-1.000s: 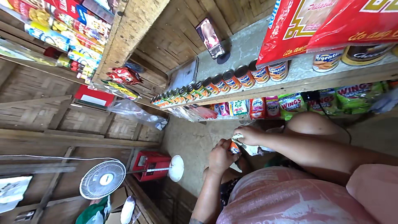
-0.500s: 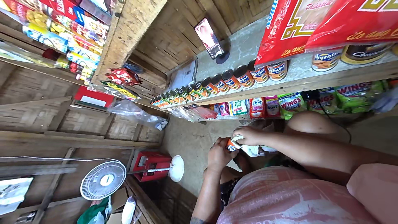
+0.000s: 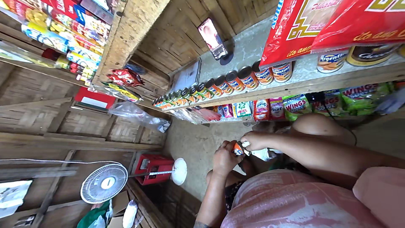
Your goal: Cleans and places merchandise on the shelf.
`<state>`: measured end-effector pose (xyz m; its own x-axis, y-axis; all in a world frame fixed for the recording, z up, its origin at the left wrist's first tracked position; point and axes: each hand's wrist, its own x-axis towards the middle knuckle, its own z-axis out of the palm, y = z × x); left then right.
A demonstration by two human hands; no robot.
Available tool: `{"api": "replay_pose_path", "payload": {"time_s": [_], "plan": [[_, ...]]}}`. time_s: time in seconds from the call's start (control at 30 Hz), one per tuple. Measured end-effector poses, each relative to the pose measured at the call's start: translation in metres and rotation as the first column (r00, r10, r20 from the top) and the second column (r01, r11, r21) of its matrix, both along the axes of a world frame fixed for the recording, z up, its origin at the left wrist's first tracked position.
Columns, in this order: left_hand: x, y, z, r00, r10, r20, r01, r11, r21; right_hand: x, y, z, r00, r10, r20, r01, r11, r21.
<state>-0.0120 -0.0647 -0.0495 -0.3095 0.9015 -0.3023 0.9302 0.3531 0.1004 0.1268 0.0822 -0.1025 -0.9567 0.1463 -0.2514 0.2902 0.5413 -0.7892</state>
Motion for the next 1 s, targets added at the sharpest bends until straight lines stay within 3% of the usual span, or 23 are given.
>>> {"api": "replay_pose_path", "payload": {"time_s": [0.23,0.5,0.7,0.83,1.0], "plan": [[-0.001,-0.001,0.0,0.999,0.032,-0.001,-0.032,0.999,-0.018,0.003,0.0,0.003,0.989,-0.092,-0.119,0.077,0.989,-0.122],[0.013,-0.004,0.0,0.999,-0.013,-0.035,0.011,0.998,-0.055,-0.002,0.0,0.001,0.982,-0.186,-0.033,0.184,0.98,-0.075],[0.014,-0.004,0.002,1.0,-0.019,0.0,0.019,1.0,-0.003,-0.003,0.0,-0.001,0.994,-0.084,0.07,0.084,0.996,0.01],[0.005,0.002,0.007,1.0,0.001,-0.011,-0.002,0.999,-0.043,-0.001,0.0,0.0,0.999,0.032,0.012,-0.032,0.999,0.006],[-0.001,0.004,0.009,1.0,0.023,-0.005,-0.023,0.998,-0.065,0.003,0.0,0.0,0.988,-0.01,-0.152,-0.002,0.997,-0.079]]}}
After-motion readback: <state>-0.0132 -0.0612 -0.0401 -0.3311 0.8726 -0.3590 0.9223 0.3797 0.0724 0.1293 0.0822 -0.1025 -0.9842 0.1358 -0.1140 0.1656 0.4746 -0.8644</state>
